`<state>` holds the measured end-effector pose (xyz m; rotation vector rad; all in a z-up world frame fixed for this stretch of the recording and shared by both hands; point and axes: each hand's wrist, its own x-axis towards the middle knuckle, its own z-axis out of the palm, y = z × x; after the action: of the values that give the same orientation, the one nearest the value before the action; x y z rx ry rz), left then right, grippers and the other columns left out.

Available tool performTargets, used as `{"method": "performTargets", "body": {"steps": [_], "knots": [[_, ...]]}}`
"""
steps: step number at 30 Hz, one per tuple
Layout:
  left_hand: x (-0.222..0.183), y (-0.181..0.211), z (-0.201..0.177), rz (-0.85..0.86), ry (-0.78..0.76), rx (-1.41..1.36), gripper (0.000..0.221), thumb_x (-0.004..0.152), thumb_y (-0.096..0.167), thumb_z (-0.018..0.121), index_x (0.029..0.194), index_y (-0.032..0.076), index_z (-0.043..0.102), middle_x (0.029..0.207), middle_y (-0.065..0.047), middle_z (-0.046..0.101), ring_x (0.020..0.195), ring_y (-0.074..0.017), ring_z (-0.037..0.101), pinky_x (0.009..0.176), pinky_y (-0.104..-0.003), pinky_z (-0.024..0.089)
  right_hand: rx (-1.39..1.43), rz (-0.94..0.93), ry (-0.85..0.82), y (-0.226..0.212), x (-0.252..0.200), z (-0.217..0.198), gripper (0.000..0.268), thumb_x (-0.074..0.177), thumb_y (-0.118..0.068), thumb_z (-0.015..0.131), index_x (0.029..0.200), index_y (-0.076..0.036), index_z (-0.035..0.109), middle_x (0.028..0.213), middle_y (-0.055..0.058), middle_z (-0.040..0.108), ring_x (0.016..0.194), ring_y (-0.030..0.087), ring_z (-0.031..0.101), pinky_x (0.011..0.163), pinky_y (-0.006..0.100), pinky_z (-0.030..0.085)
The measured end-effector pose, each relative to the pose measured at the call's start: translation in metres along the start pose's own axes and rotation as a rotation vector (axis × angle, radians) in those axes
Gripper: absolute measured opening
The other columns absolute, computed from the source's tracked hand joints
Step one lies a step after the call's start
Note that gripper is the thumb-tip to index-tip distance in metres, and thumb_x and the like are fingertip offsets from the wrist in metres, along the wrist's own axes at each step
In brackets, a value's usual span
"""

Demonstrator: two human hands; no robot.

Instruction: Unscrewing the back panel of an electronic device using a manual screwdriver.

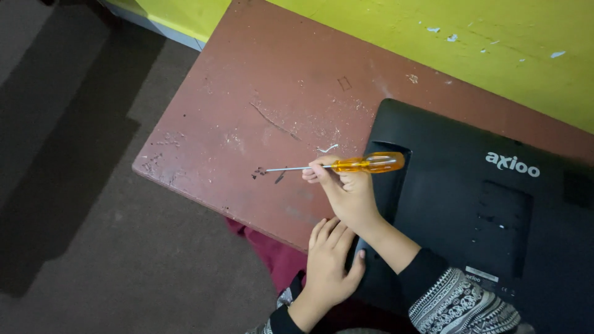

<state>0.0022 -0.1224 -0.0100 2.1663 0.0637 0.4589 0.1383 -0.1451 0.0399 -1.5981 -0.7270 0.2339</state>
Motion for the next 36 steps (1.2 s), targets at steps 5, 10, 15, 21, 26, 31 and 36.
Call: {"method": "performTargets", "body": {"steps": [5,10,15,21,26,31,36], "knots": [[0.001,0.002,-0.002,-0.018,-0.016,-0.015,0.044,0.099,0.029,0.046,0.130,0.002,0.063,0.130,-0.016,0.067,0.124,-0.0392,0.056,0.113,-0.056,0.034,-0.002,0.031,0.010,0.008,0.000,0.004,0.015,0.104,-0.013,0.057,0.105,-0.001,0.067,0.094,0.011,0.077,0.087,0.020,0.080,0.085,0.029,0.067],[-0.001,-0.002,0.000,-0.014,-0.015,-0.006,0.042,0.096,0.027,0.049,0.129,0.003,0.063,0.130,-0.015,0.067,0.125,-0.0396,0.055,0.113,-0.056,0.033,-0.004,0.023,0.040,0.007,0.000,0.003,0.016,0.104,-0.012,0.057,0.102,0.000,0.067,0.092,0.012,0.077,0.084,0.020,0.080,0.083,0.030,0.068],[-0.002,-0.004,0.000,-0.042,-0.038,-0.038,0.048,0.099,0.033,0.046,0.138,0.009,0.057,0.141,-0.012,0.062,0.135,-0.0374,0.052,0.114,-0.054,0.031,-0.027,0.051,0.153,0.000,-0.012,-0.016,0.018,0.105,-0.015,0.056,0.101,-0.002,0.067,0.089,0.011,0.078,0.083,0.017,0.079,0.084,0.027,0.065],[0.002,-0.005,0.000,-0.287,0.198,-0.273,0.033,0.096,0.018,0.059,0.126,0.010,0.069,0.123,-0.007,0.070,0.118,-0.0225,0.064,0.105,-0.035,0.048,-0.148,0.109,0.473,-0.026,-0.093,-0.087,0.019,0.104,-0.016,0.056,0.101,0.000,0.066,0.082,0.014,0.078,0.076,0.020,0.080,0.077,0.029,0.066],[0.028,0.048,0.008,-0.036,0.226,-0.174,0.023,0.094,0.009,0.068,0.117,0.009,0.064,0.106,-0.007,0.067,0.092,-0.0190,0.065,0.081,-0.031,0.054,0.047,0.068,0.754,-0.039,-0.175,-0.137,0.016,0.106,-0.007,0.055,0.104,0.006,0.064,0.086,0.019,0.071,0.075,0.027,0.076,0.076,0.036,0.069],[0.032,0.084,0.045,0.050,0.091,-0.256,0.033,0.090,0.010,0.078,0.121,0.008,0.065,0.107,-0.009,0.069,0.094,-0.0178,0.071,0.084,-0.028,0.059,0.054,0.115,0.984,-0.050,-0.237,-0.170,0.020,0.104,-0.007,0.056,0.100,0.011,0.063,0.084,0.023,0.068,0.068,0.032,0.073,0.069,0.038,0.068],[0.023,0.113,0.069,0.286,0.064,-0.260,0.013,0.093,0.005,0.074,0.105,0.007,0.070,0.100,-0.006,0.076,0.089,-0.0198,0.075,0.087,-0.032,0.055,0.104,0.097,0.986,-0.057,-0.275,-0.188,0.017,0.104,-0.009,0.055,0.104,0.006,0.062,0.082,0.020,0.071,0.068,0.030,0.075,0.068,0.038,0.070]]}}
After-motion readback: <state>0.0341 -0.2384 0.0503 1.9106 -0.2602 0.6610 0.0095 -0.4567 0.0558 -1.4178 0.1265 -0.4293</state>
